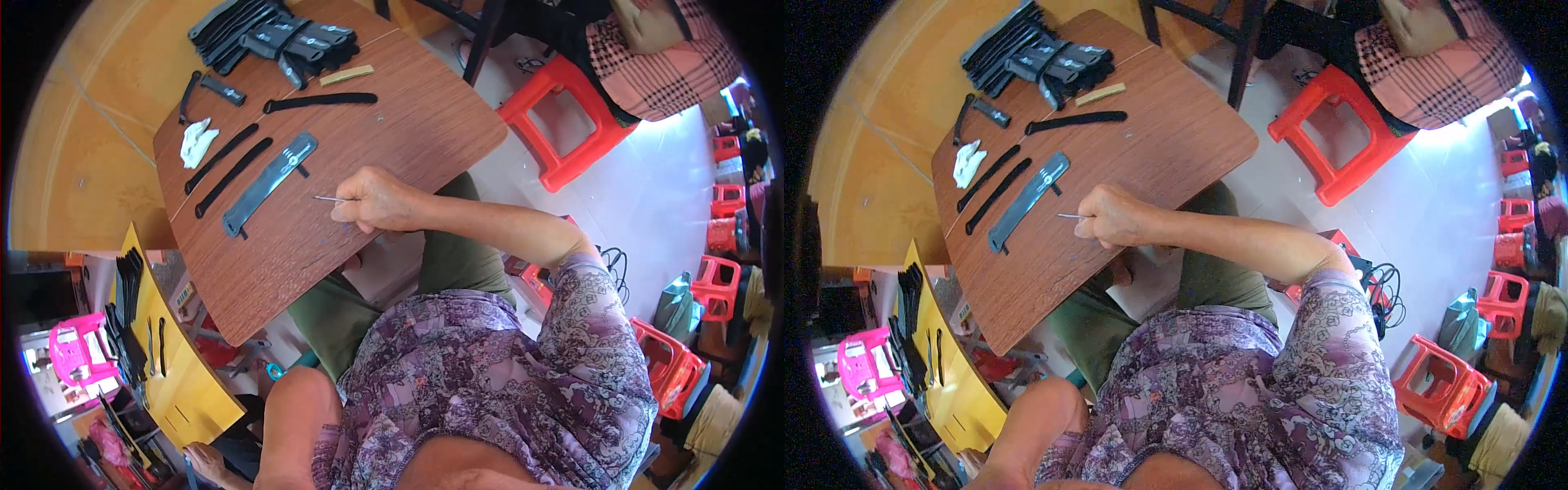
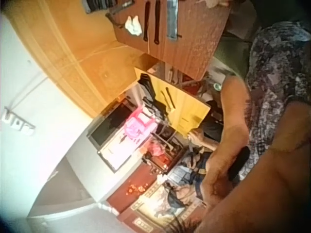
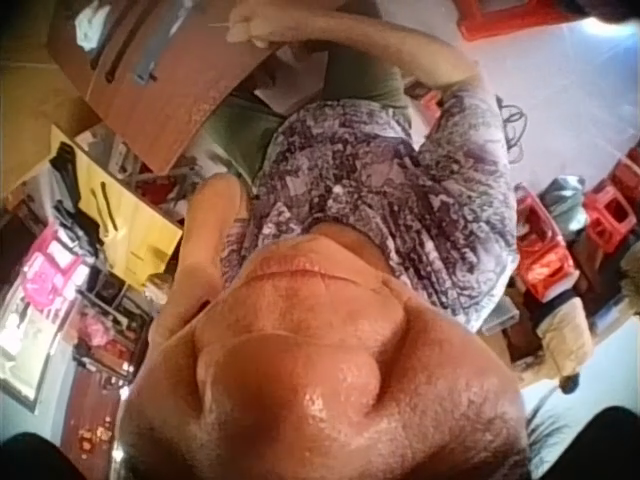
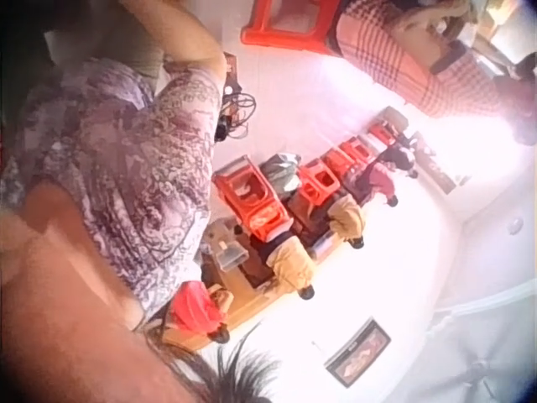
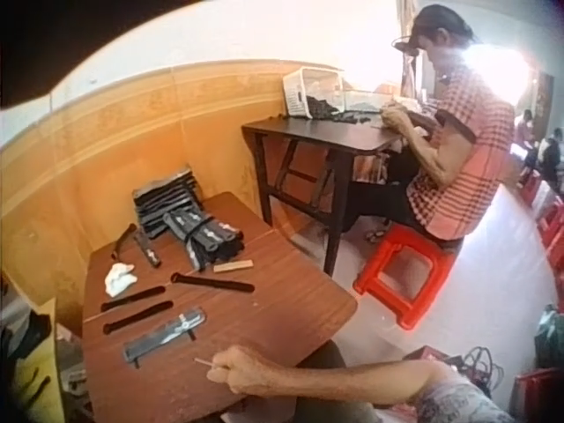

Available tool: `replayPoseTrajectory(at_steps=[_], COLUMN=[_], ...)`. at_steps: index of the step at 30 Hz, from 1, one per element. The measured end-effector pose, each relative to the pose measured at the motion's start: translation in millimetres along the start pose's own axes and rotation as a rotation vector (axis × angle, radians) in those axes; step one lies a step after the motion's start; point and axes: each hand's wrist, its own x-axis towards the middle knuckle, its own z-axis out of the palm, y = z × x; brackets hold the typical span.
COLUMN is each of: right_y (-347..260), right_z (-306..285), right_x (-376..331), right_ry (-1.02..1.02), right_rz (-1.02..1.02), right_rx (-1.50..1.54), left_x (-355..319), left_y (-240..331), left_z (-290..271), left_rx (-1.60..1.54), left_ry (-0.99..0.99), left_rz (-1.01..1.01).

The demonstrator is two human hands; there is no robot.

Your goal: Assembling or finishing small textile straps using a handheld tool.

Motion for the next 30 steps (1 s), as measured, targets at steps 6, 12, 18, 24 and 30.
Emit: replayPoseTrajectory(at_steps=[6,12,18,24,30], right_y=[-4.9,-31.2,-33.6,-22.9,-18.9], right_z=[-7.6,-1.6,43.2,47.1,47.1], right_x=[-17.5,-31.7,-49.3,-48.4,-46.7], right_ry=[0.042,0.015,0.2,0.343,0.307], right_rz=[0.052,-0.105,-0.439,-0.71,-0.585], right_rx=[0.209,0.208,-0.01,-0.27,-0.131], left_x=[-88.6,-130.0,-146.4,-144.0,-147.0], left_y=[19.7,-40.3,-47.6,-52.2,-35.6], left_z=[-52.2,-79.6,-71.9,-46.9,-52.5], left_rx=[-0.258,-0.145,0.066,0.164,0.283], left_ry=[0.392,1.07,1.129,1.105,0.822], left_rz=[-0.669,-1.193,-1.247,-1.355,-1.452])
